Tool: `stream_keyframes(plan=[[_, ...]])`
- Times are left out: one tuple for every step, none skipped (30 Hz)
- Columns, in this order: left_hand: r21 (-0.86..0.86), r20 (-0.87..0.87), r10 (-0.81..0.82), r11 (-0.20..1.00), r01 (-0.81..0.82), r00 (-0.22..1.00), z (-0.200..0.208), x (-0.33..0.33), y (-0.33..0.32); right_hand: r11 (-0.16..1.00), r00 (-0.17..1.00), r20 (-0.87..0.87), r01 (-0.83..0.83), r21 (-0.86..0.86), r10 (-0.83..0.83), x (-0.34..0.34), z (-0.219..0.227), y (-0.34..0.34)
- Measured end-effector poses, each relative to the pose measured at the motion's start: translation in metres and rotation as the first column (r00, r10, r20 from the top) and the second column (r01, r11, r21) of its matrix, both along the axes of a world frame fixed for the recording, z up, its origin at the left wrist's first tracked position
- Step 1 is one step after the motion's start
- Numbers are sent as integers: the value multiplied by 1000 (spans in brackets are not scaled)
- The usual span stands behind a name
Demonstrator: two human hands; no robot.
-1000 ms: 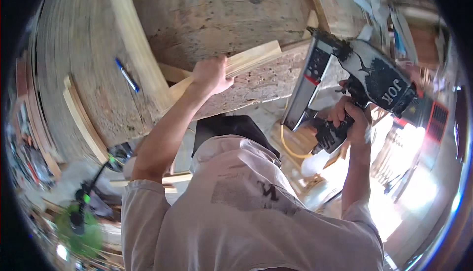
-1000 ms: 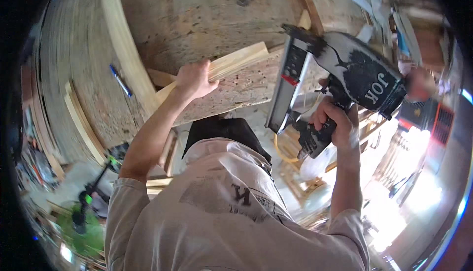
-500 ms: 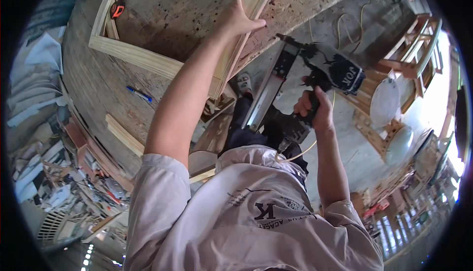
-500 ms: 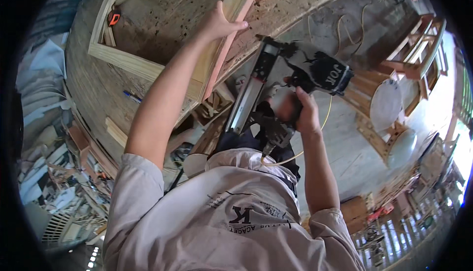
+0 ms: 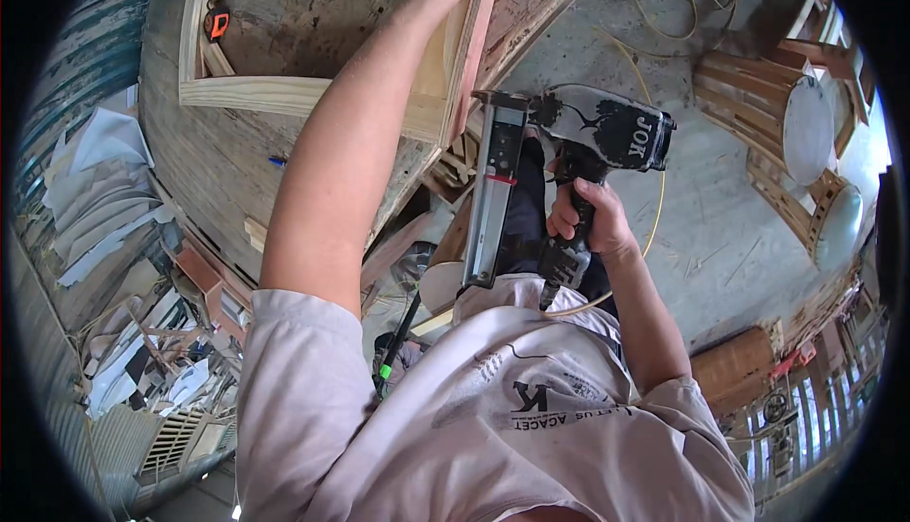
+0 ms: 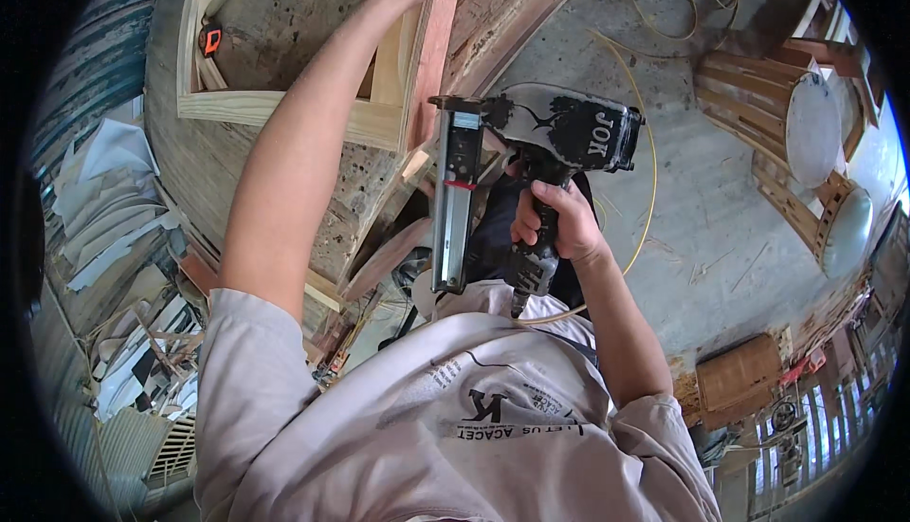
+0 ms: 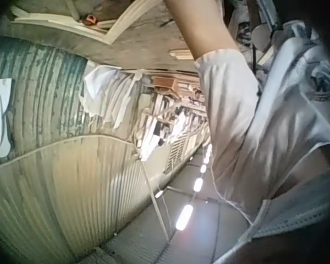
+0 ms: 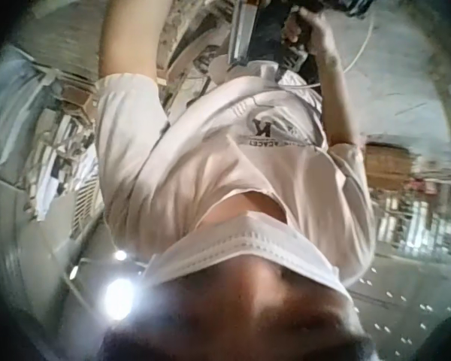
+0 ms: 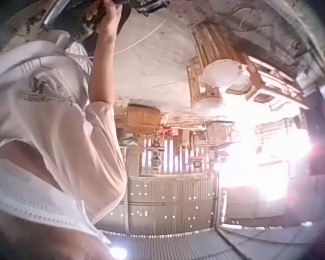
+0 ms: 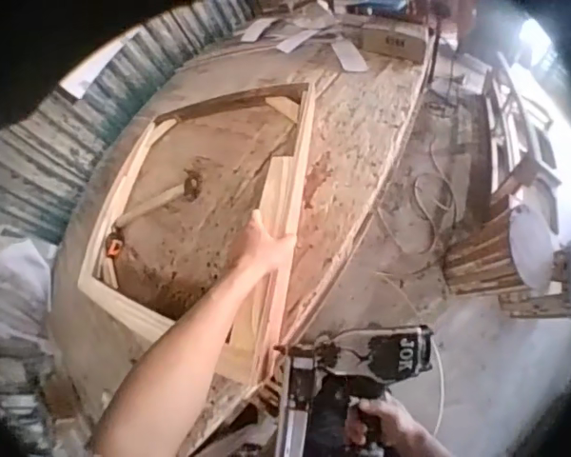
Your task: Assembling a square wooden frame using a pneumatic nail gun and a hammer.
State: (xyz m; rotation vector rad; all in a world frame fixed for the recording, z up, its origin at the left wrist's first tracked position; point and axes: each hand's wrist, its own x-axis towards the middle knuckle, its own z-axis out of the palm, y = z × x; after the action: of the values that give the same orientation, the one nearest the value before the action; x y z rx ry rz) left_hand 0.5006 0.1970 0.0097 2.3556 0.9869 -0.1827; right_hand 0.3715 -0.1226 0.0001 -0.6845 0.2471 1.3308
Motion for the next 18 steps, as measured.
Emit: stream_keyframes(plan=[[46,21,-7,999,6,1000,-2,-1,2,1000,1000,2,-1,15,1,-4,0,2],[92,42,-16,996,12,999,-5,-2,4,1000,1000,3,1,15,-1,-7,1,3],[92,42,-17,996,14,999,-7,-4,5,1000,1000,3,8,20,-8,-9,2,5],[78,43,-22,997,18,999,-9,-5,5,1000,1000,4,18,24,-18,-11,3,6],[65,43,-26,998,23,999,-10,-5,5,999,1000,4,23,23,-23,-12,3,7],[65,44,-31,997,28,999,-12,-7,4,998,998,-28,58,28,-57,-13,3,8],[76,70,-39,997,33,997,-15,-9,2,995,994,-57,91,34,-89,-12,4,9],[86,96,-47,996,38,994,-18,-11,2,995,994,-53,95,36,-93,-12,4,10],[88,99,-51,995,42,994,-20,-13,2,996,996,-46,80,32,-79,-12,4,11],[98,115,-57,994,46,992,-20,-13,1,997,997,-39,67,27,-66,-11,5,11],[108,130,-63,993,49,990,-19,-12,0,997,997,-36,74,27,-73,-14,1,9],[107,132,-69,993,55,989,-19,-12,1,995,993,-82,90,48,-86,-18,-6,5],[63,107,-55,997,48,993,-10,-13,0,992,987,-128,110,67,-101,-19,-8,4],[19,81,-42,999,41,996,-4,-12,-1,991,986,-124,119,64,-110,-19,-8,2],[16,83,-51,999,50,995,-4,-9,-1,993,987,-123,106,49,-99,-18,-7,0],[8,102,-44,999,43,994,-7,-11,1,995,989,-124,87,38,-82,-18,-4,0],[-1,121,-37,999,37,992,-9,-14,3,995,989,-123,90,40,-85,-16,-2,3],[2,121,-40,999,40,992,-14,-15,6,991,988,-114,113,72,-104,-14,0,7]])
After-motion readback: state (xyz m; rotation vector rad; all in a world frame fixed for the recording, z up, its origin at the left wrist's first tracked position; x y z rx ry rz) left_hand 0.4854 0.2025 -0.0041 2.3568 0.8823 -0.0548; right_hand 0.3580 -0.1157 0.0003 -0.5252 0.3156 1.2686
